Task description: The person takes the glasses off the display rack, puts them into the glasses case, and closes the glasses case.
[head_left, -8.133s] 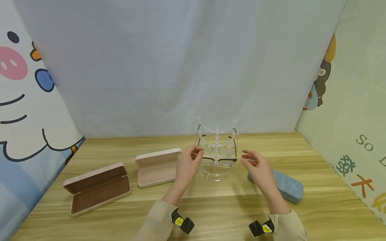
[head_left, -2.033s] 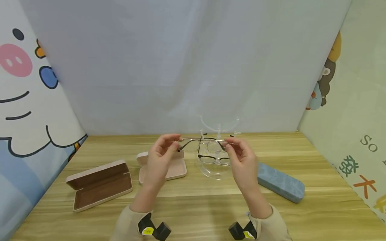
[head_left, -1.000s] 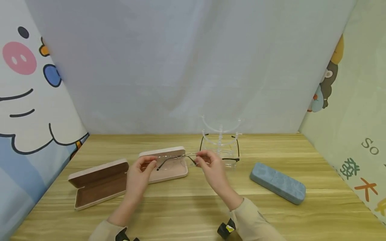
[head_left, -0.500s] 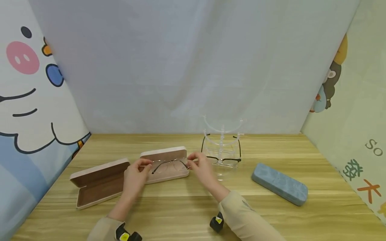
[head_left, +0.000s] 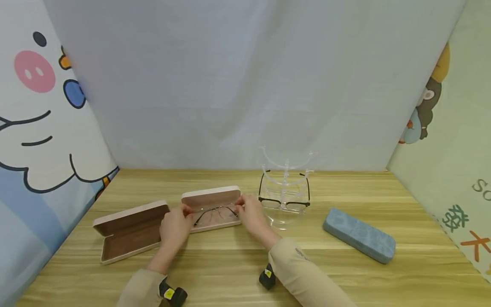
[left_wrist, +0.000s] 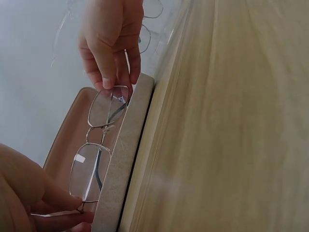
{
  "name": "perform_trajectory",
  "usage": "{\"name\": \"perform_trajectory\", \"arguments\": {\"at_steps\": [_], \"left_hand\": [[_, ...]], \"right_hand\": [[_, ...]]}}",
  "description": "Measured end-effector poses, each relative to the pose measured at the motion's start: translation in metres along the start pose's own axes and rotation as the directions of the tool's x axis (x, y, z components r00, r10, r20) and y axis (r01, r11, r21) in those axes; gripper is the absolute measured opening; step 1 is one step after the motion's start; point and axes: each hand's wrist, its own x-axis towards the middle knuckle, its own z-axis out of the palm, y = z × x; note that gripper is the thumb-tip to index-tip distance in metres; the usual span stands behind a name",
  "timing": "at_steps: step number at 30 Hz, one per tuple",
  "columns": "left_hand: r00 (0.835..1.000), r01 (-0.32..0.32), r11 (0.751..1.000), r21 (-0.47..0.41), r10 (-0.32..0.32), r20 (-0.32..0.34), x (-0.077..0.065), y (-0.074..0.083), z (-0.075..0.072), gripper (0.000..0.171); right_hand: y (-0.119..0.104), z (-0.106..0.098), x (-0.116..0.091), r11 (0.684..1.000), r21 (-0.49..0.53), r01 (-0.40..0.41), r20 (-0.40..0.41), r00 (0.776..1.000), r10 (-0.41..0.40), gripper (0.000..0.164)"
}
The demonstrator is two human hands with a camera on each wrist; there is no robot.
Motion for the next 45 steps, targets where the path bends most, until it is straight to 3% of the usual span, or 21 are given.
{"name": "perform_trajectory", "arguments": {"at_steps": [13, 20, 26, 29, 32, 36, 39, 45], "left_hand": [[0.993, -0.074, 0.995, 0.065, 0.08, -0.091, 0.002, 0.0, 0.01, 0.012], [0.998, -0.048, 0.999, 0.013, 0.048, -0.026, 0.001, 0.002, 0.008, 0.025], [0.995, 0.085, 0.986, -0.14, -0.077, 0.064, 0.0, 0.002, 0.004, 0.049], [0.988, 0.124, 0.974, -0.191, -0.104, 0.111, 0.001, 0.003, 0.002, 0.056], [0.985, 0.121, 0.974, -0.193, -0.094, 0.143, 0.001, 0.003, 0.001, 0.064], [0.981, 0.106, 0.978, -0.181, -0.073, 0.178, 0.001, 0.002, -0.002, 0.072], [0.978, 0.1, 0.974, -0.203, -0.058, 0.199, 0.002, 0.001, -0.003, 0.074], [0.98, 0.098, 0.961, -0.258, -0.048, 0.195, 0.0, -0.002, 0.0, 0.079]], "right_hand": [[-0.001, 0.004, 0.007, 0.993, -0.116, -0.037, -0.056, 0.998, 0.03, 0.006], [-0.002, 0.006, 0.007, 0.99, -0.14, -0.034, -0.104, 0.994, 0.019, 0.01], [-0.003, 0.005, 0.004, 0.996, -0.025, -0.082, -0.092, 0.993, 0.079, 0.014], [-0.005, 0.004, 0.002, 0.989, 0.059, -0.136, -0.073, 0.987, 0.14, 0.023], [-0.005, 0.004, 0.0, 0.985, 0.092, -0.145, -0.047, 0.988, 0.15, 0.04], [-0.003, 0.003, 0.0, 0.991, 0.105, -0.086, 0.004, 0.996, 0.086, 0.058], [-0.001, 0.003, -0.001, 0.986, 0.148, -0.071, 0.049, 0.997, 0.064, 0.065], [0.003, -0.001, -0.002, 0.96, 0.248, -0.128, 0.108, 0.989, 0.104, 0.065]]}}
